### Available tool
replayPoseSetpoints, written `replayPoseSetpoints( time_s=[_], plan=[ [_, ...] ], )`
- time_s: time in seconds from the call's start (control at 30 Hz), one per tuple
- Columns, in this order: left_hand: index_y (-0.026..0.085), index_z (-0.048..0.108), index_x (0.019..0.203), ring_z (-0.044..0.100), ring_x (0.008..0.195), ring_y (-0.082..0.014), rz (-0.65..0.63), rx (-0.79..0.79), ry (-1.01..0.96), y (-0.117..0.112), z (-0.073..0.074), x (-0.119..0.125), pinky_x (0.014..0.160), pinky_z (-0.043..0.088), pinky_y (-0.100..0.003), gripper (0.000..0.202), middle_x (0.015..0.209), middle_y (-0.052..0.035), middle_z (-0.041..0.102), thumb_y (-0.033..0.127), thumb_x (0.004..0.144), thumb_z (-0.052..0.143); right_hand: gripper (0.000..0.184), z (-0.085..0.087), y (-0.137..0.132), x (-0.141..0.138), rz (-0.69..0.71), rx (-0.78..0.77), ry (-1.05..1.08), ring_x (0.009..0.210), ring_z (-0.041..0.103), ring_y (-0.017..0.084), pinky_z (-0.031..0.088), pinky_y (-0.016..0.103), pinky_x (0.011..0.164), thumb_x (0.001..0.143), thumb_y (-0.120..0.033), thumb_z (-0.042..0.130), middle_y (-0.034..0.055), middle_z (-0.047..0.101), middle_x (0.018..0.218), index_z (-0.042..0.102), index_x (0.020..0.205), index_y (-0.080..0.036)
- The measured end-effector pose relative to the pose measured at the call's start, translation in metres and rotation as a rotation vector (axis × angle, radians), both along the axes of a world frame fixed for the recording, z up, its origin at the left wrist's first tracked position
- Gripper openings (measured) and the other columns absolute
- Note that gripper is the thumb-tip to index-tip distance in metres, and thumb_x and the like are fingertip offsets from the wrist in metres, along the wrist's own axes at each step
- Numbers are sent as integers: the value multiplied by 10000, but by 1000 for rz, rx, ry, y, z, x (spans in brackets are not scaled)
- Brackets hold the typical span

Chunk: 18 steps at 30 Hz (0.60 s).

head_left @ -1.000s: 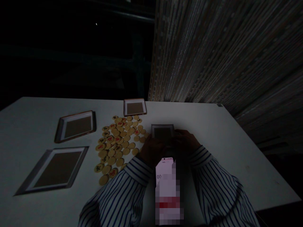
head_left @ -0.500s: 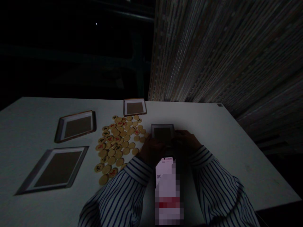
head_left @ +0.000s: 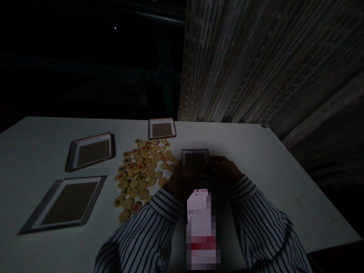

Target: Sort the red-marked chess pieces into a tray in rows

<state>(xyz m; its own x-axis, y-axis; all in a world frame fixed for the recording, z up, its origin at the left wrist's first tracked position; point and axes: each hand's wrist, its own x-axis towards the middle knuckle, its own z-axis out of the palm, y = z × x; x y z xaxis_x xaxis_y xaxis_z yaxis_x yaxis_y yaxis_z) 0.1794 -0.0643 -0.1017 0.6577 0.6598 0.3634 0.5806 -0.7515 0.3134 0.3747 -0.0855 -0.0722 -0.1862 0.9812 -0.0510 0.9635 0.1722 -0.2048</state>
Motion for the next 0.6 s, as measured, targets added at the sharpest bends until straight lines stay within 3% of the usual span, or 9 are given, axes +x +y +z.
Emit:
replayPoseSetpoints(
  time_s=[0.37, 0.6],
  plan=[
    [176, 686, 771, 616, 803, -211, 11, -34, -17, -3, 6, 1, 940, 322, -500, 166, 796, -72, 682, 250, 795, 541, 248, 3, -3, 1, -31, 18, 13, 1084, 538, 248, 459, 396, 864, 798, -320, 551, 80, 569, 1216, 657, 1008, -241],
    [215, 648, 959, 553, 1006, -254, 69, 3, -30, -11, 11, 9, 986, 267, -552, 209, 1012, -76, 652, 300, 804, 537, 361, 7, -11, -3, -249, -77, 115, 890, 631, 190, 493, 321, 780, 826, -241, 445, 64, 688, 978, 568, 1159, -181]
  ],
)
